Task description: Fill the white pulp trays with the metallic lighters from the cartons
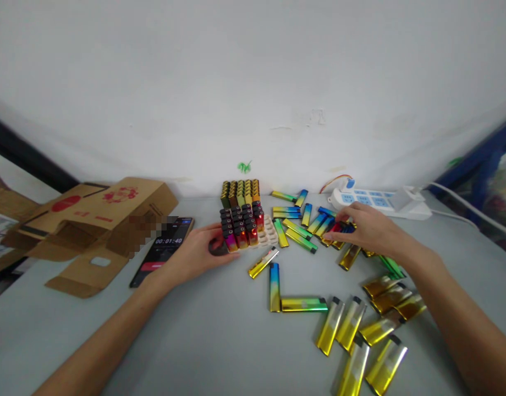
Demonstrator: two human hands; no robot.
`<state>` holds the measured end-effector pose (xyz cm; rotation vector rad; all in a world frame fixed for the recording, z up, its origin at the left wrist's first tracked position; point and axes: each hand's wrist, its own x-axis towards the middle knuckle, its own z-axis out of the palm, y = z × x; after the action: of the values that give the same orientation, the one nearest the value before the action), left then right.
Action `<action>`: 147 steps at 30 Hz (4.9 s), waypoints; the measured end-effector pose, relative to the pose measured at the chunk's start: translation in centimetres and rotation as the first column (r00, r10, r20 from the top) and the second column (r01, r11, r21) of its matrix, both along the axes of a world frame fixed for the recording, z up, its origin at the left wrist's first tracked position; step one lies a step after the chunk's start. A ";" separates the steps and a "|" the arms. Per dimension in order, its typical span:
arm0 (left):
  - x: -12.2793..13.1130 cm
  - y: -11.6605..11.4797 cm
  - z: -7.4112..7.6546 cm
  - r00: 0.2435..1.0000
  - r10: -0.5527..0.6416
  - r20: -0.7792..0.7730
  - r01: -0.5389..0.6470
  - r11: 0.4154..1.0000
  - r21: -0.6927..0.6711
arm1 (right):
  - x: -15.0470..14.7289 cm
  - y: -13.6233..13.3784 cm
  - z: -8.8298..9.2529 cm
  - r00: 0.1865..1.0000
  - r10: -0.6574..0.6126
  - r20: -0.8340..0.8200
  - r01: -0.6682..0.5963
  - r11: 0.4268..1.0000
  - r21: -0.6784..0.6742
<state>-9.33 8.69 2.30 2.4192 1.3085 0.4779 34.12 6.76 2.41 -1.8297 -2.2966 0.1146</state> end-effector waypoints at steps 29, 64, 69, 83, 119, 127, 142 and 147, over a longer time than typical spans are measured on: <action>0.0 0.0 -0.1 1.000 -0.003 -0.019 0.004 1.000 0.014 | -6.4 -1.7 1.8 0.457 -0.103 -0.883 -0.214 0.951 -0.222; 0.1 -0.1 0.2 0.999 0.010 -0.032 -0.011 1.000 -0.013 | -11.8 -3.4 0.9 -0.051 -0.420 -0.906 -0.230 0.888 -0.399; 0.0 0.0 -0.1 1.000 0.008 -0.010 -0.008 1.000 0.004 | -12.2 -3.2 0.6 -0.015 -0.286 -0.958 -0.215 0.937 -0.276; 0.2 -0.1 0.2 1.000 -0.006 0.024 0.007 1.000 -0.023 | -14.9 0.1 0.6 0.480 0.073 -0.874 -0.121 0.993 0.016; 0.1 0.0 -0.1 0.999 0.029 -0.040 -0.029 1.000 0.011 | 2.8 -5.9 3.8 0.950 -0.040 -0.310 0.042 0.999 -0.001; 0.3 0.0 0.2 0.999 0.012 -0.038 -0.011 1.000 0.021 | 6.8 -11.7 1.5 0.951 -0.137 -0.277 0.114 0.989 -0.098; 0.4 -0.1 0.4 0.998 0.024 -0.063 -0.022 0.999 0.034 | 2.0 -16.1 -0.9 0.926 0.150 -0.347 -0.199 0.974 -0.110; 0.5 -0.2 0.6 0.999 0.027 -0.043 -0.027 1.000 0.009 | 1.3 -14.3 -0.3 0.923 0.155 -0.353 -0.200 0.975 -0.094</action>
<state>-8.82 8.48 2.93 2.4344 1.3609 0.4413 35.44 -7.57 2.13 -1.5033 -2.2370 0.5761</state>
